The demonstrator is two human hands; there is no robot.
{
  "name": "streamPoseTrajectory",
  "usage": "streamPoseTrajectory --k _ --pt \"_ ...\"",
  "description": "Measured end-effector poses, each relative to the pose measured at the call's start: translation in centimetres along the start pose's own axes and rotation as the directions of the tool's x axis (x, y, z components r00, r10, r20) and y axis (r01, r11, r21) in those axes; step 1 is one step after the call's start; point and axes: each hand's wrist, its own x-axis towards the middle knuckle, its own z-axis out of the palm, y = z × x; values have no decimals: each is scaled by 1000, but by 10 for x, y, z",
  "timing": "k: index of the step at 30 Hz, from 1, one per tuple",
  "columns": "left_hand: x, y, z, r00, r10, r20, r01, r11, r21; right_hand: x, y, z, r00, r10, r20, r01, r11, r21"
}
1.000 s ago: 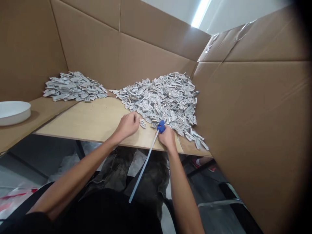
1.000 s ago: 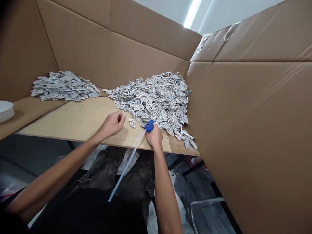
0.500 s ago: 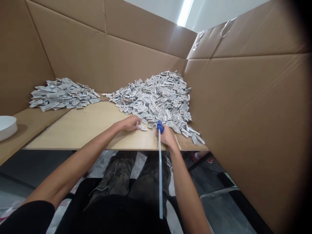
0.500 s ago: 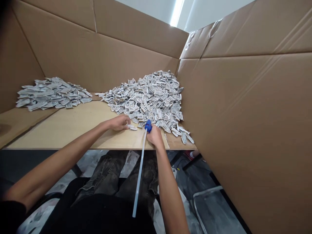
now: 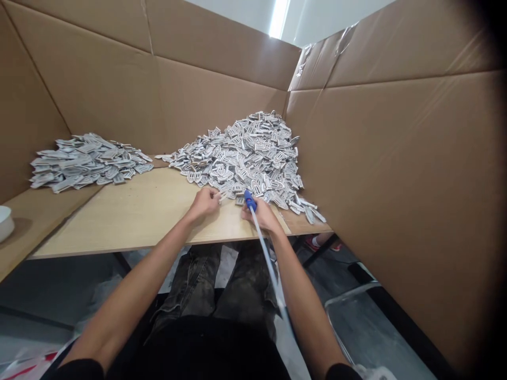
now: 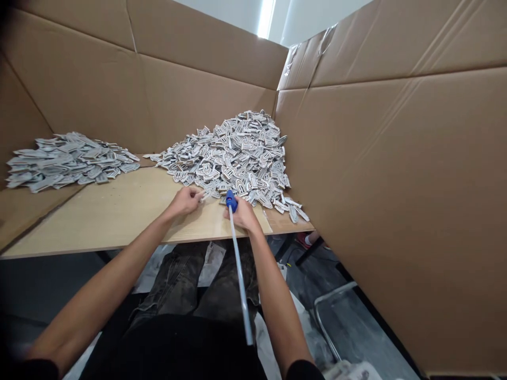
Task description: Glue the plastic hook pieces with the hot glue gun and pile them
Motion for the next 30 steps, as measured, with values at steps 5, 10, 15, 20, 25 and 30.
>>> streamPoseTrajectory --k 5,10,15,20,25,30 --pt "-24 7 12 975 -208 81 221 856 -467 2 -4 5 998 -33 -45 26 990 -139" --pt "-40 9 27 970 -228 79 230 773 -591 1 -5 5 997 1 -71 -22 956 -294" --pt "-46 5 38 969 -241 -56 171 816 -552 0 -7 -2 996 58 -70 -67 988 -137" --pt "-51 -1 38 982 -181 -60 121 834 -538 1 -11 -5 985 48 -163 2 957 291" --pt "-57 2 36 985 -163 -50 110 832 -544 2 -22 15 986 52 -159 52 805 590" --pt "-57 4 38 982 -184 -48 116 778 -617 3 -30 34 976 49 -213 96 779 619"
